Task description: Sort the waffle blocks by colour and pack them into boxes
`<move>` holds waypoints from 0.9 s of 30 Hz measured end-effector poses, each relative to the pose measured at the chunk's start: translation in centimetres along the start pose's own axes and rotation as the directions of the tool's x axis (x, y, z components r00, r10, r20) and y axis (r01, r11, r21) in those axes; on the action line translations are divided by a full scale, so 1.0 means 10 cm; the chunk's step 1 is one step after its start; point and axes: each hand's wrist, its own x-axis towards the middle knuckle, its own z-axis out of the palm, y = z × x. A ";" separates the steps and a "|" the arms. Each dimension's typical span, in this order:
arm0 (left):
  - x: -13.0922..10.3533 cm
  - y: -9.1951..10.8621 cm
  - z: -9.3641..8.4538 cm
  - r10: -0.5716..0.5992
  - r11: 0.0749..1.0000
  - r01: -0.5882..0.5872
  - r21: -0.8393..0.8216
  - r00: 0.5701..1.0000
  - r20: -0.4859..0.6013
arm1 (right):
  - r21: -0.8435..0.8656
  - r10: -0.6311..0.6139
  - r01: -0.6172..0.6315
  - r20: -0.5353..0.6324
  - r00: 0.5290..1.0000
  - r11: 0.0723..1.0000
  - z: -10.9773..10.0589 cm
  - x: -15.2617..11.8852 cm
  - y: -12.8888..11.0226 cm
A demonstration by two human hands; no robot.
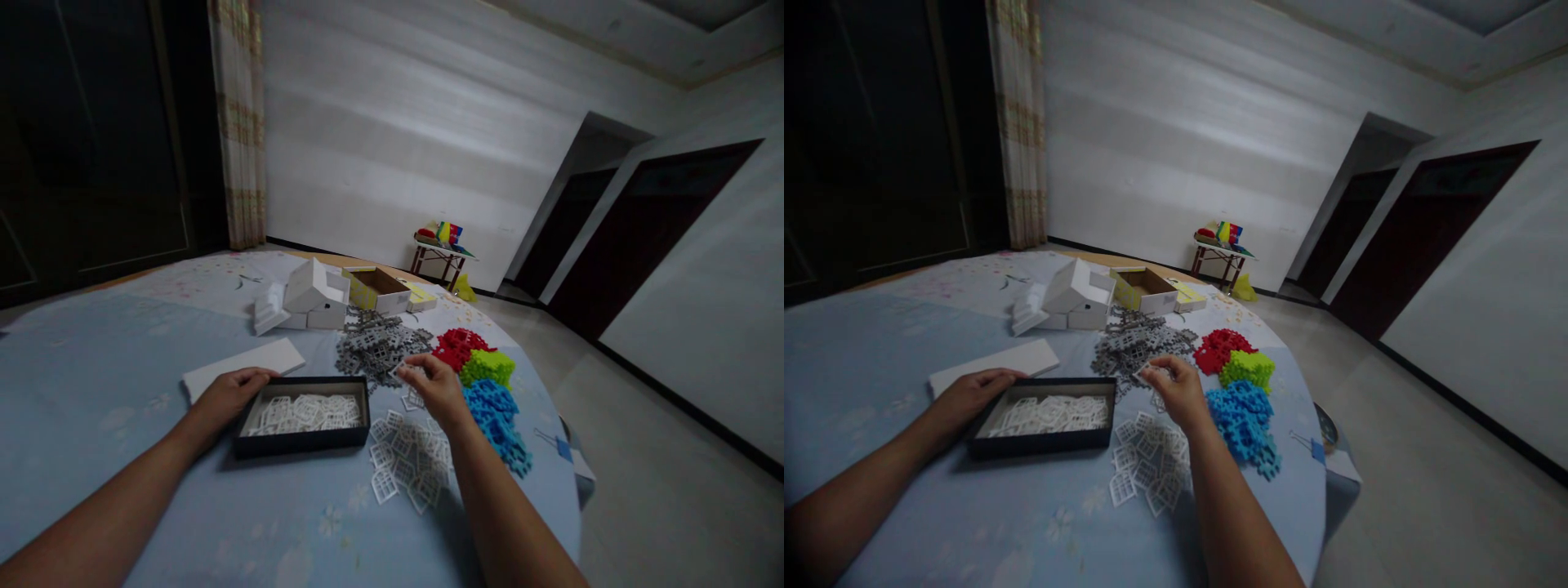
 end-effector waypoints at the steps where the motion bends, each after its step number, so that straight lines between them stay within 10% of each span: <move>1: -0.01 0.01 0.00 -0.002 1.000 0.002 0.005 1.000 -0.007 | 0.009 -0.022 0.021 0.016 1.000 1.000 0.07 0.02 -0.08; 15: 0.02 -0.06 0.00 0.047 0.999 -0.047 0.007 0.999 0.003 | 0.175 -0.136 0.088 0.282 0.950 0.981 0.72 0.09 -0.37; 21: 0.02 -0.07 0.00 0.041 0.999 -0.041 -0.018 0.999 0.019 | 0.168 -0.138 0.095 0.269 0.953 0.981 0.52 0.07 -0.34; 27: 0.02 -0.05 0.00 0.028 0.999 -0.029 0.014 0.999 0.015 | -0.296 -0.042 0.083 0.140 0.989 0.952 -0.02 0.09 0.01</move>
